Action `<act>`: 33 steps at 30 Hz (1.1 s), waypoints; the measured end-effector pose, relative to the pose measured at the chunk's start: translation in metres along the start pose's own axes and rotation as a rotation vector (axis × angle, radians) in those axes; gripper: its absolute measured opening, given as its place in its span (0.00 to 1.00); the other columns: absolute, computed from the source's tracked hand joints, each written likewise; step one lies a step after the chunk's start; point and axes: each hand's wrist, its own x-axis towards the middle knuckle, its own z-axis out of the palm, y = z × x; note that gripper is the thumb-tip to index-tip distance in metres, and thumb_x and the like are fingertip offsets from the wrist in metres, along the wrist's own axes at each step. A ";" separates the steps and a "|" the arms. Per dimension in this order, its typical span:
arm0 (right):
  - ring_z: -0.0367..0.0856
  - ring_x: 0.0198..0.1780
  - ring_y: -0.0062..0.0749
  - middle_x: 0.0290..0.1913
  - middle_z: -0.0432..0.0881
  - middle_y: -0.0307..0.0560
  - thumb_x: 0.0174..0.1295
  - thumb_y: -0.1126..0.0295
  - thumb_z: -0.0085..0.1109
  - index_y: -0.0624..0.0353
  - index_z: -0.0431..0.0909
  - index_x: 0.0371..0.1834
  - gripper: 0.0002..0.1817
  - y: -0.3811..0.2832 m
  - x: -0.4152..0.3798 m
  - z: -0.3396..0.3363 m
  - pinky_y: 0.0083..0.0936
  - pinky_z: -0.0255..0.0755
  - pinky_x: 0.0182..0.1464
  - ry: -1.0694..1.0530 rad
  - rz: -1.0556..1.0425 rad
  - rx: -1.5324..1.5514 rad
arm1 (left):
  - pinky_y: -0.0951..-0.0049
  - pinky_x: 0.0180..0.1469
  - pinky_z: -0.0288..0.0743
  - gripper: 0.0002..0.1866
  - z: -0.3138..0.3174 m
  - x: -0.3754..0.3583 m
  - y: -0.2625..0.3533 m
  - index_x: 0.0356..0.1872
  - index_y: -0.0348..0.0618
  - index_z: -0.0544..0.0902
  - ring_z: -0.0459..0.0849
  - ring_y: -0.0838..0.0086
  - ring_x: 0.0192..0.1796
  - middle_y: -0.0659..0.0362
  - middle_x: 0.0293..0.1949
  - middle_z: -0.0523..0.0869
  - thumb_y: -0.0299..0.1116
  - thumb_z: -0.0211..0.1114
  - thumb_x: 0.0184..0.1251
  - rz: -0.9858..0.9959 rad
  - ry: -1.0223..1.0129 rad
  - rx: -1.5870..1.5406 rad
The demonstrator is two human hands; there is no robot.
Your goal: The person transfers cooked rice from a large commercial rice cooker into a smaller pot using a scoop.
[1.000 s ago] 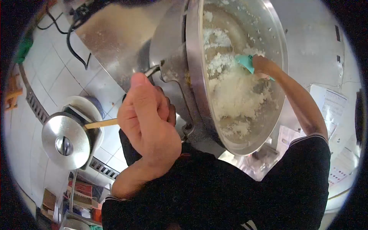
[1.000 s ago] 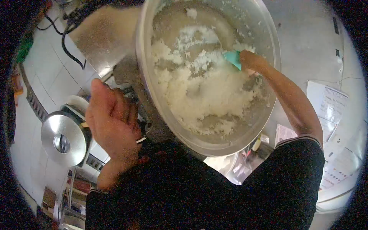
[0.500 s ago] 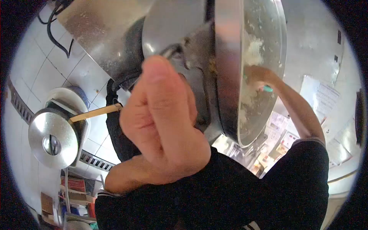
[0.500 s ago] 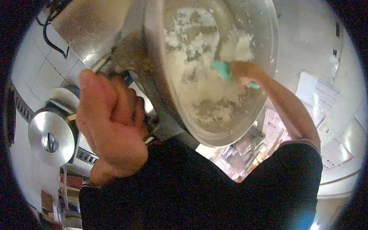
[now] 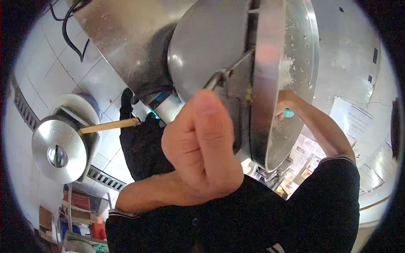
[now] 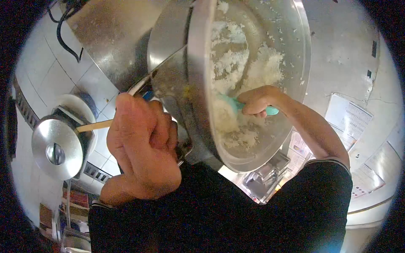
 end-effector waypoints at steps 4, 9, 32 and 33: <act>0.63 0.17 0.20 0.21 0.67 0.38 0.56 0.76 0.50 0.64 0.69 0.28 0.03 0.006 0.007 0.011 0.20 0.58 0.16 -0.079 -0.178 0.325 | 0.78 0.13 0.46 0.24 -0.002 0.001 -0.002 0.19 0.52 0.61 0.51 0.82 0.12 0.68 0.11 0.56 0.52 0.45 0.74 0.032 0.042 0.027; 0.63 0.16 0.19 0.19 0.66 0.37 0.55 0.74 0.50 0.62 0.66 0.32 0.05 0.002 0.006 0.014 0.20 0.56 0.14 -0.072 -0.349 0.270 | 0.77 0.11 0.45 0.21 -0.007 0.003 -0.003 0.22 0.53 0.62 0.50 0.83 0.10 0.70 0.11 0.56 0.51 0.47 0.75 -0.007 0.049 -0.096; 0.54 0.13 0.17 0.15 0.58 0.34 0.55 0.74 0.56 0.61 0.68 0.21 0.09 0.138 -0.044 0.164 0.19 0.45 0.10 0.245 -1.303 1.192 | 0.78 0.14 0.42 0.20 -0.011 0.005 -0.011 0.21 0.53 0.60 0.48 0.84 0.13 0.71 0.14 0.55 0.47 0.46 0.76 0.101 -0.096 -0.203; 0.56 0.13 0.19 0.15 0.62 0.36 0.53 0.76 0.57 0.62 0.71 0.26 0.04 0.149 -0.037 0.190 0.20 0.47 0.11 0.291 -1.333 1.294 | 0.79 0.15 0.42 0.20 -0.016 0.008 -0.012 0.21 0.54 0.60 0.50 0.84 0.14 0.71 0.14 0.55 0.46 0.47 0.75 0.109 -0.125 -0.160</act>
